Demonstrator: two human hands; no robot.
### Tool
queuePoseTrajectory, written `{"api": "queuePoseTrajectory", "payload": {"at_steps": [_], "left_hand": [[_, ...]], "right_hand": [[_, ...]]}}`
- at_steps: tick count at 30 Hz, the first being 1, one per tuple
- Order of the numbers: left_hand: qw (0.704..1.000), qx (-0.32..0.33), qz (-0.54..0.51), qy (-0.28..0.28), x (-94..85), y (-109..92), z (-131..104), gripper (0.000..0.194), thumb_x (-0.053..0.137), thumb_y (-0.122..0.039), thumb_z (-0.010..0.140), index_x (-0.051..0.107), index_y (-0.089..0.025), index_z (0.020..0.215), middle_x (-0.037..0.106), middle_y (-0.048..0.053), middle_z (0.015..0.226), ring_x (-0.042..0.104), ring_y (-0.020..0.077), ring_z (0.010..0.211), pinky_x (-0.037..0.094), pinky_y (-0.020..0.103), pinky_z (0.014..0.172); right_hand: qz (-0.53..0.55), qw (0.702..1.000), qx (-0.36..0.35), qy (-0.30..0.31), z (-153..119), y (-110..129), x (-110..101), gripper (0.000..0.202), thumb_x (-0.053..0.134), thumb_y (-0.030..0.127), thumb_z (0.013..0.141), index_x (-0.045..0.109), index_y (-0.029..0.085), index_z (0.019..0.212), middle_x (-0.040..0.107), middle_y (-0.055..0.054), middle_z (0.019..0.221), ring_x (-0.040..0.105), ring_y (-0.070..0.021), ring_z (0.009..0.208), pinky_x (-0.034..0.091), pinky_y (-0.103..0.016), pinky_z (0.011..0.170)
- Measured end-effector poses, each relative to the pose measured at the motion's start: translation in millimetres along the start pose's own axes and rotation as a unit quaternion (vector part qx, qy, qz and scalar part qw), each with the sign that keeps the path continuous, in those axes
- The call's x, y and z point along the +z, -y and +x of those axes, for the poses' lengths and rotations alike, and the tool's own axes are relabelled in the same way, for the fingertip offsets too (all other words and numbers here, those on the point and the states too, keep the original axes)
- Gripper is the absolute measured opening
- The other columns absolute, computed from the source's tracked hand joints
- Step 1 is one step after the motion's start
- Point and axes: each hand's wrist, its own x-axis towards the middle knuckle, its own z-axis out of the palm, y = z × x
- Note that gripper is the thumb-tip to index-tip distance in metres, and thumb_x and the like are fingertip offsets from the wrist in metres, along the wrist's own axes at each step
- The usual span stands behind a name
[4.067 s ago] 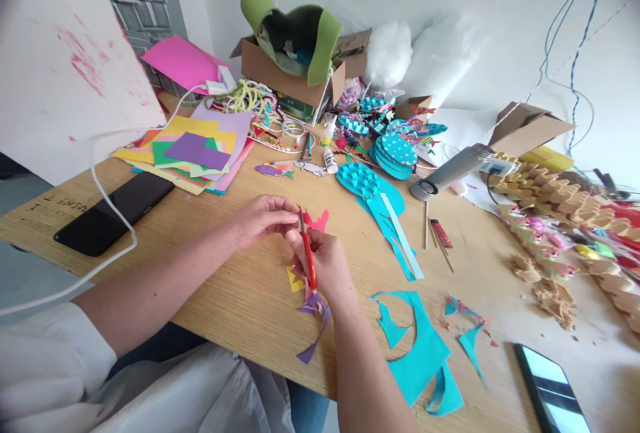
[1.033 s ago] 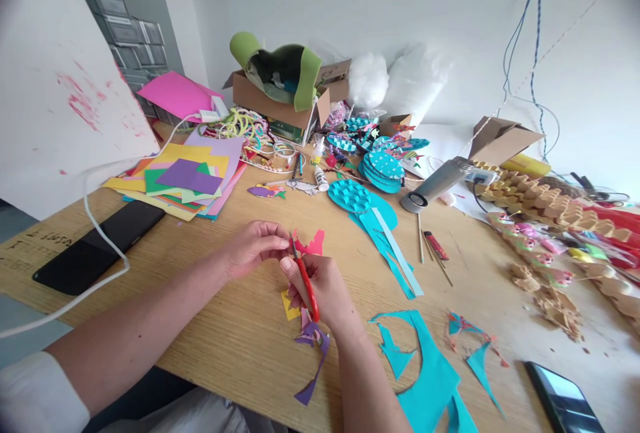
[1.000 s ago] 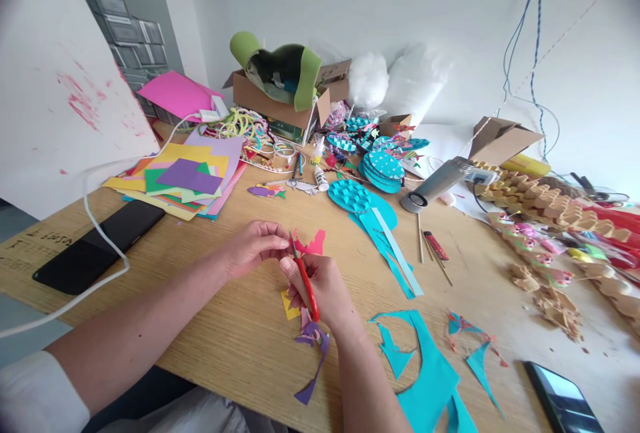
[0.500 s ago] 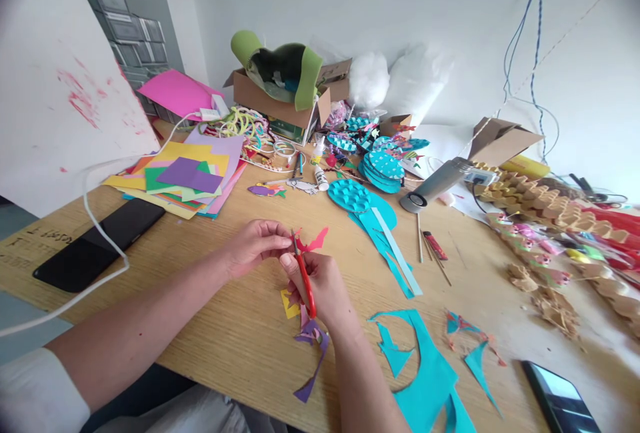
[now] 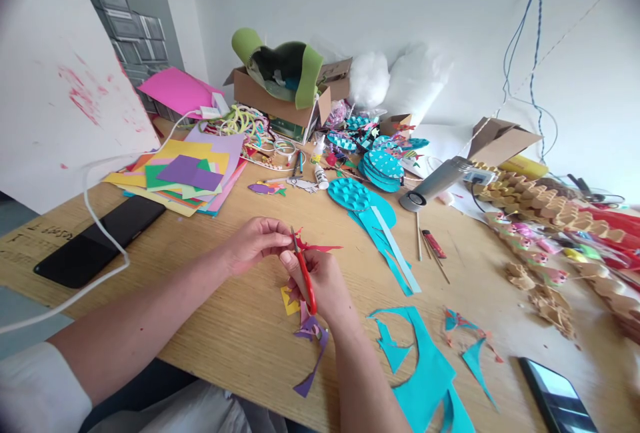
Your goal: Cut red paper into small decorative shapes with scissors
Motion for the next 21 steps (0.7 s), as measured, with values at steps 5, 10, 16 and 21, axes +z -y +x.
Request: {"api": "queuePoseTrajectory", "payload": {"at_steps": [5, 10, 16, 21], "left_hand": [[1.0, -0.001, -0.002, -0.002, -0.3, -0.4, -0.1, 0.02, 0.075, -0.025, 0.059, 0.063, -0.011, 0.067, 0.063, 0.002, 0.063, 0.057, 0.0104, 0.059, 0.045, 0.025, 0.062], [1.0, 0.003, 0.001, -0.008, -1.1, 0.6, 0.7, 0.019, 0.074, -0.026, 0.06, 0.064, -0.011, 0.068, 0.065, 0.003, 0.065, 0.058, 0.0113, 0.061, 0.045, 0.025, 0.062], [1.0, 0.006, 0.014, -0.004, -1.1, 0.6, 0.7, 0.019, 0.073, -0.027, 0.061, 0.064, -0.011, 0.067, 0.064, 0.003, 0.063, 0.058, 0.0106, 0.059, 0.045, 0.025, 0.061], [0.999, 0.009, 0.037, -0.008, -1.5, -0.2, 0.4, 0.02, 0.072, -0.027, 0.061, 0.064, -0.011, 0.068, 0.065, 0.003, 0.064, 0.058, 0.0109, 0.058, 0.046, 0.025, 0.062]], "right_hand": [[0.014, 1.0, 0.001, 0.012, 1.1, -1.0, -0.4, 0.051, 0.067, 0.064, 0.07, 0.052, 0.017, 0.056, 0.057, -0.001, 0.045, 0.053, -0.0116, 0.036, 0.039, -0.02, 0.034], [0.01, 1.0, 0.011, 0.002, 1.3, -0.8, -0.4, 0.05, 0.068, 0.062, 0.071, 0.052, 0.017, 0.057, 0.057, 0.0, 0.046, 0.053, -0.0105, 0.036, 0.039, -0.019, 0.036], [0.008, 1.0, 0.009, 0.001, 1.1, -1.8, -0.3, 0.049, 0.067, 0.062, 0.071, 0.053, 0.016, 0.059, 0.057, 0.0, 0.046, 0.053, -0.0107, 0.037, 0.039, -0.019, 0.036], [0.005, 1.0, 0.013, 0.005, 1.6, -0.3, -1.9, 0.049, 0.069, 0.062, 0.07, 0.053, 0.017, 0.06, 0.058, -0.001, 0.047, 0.054, -0.0113, 0.038, 0.04, -0.019, 0.037]]}}
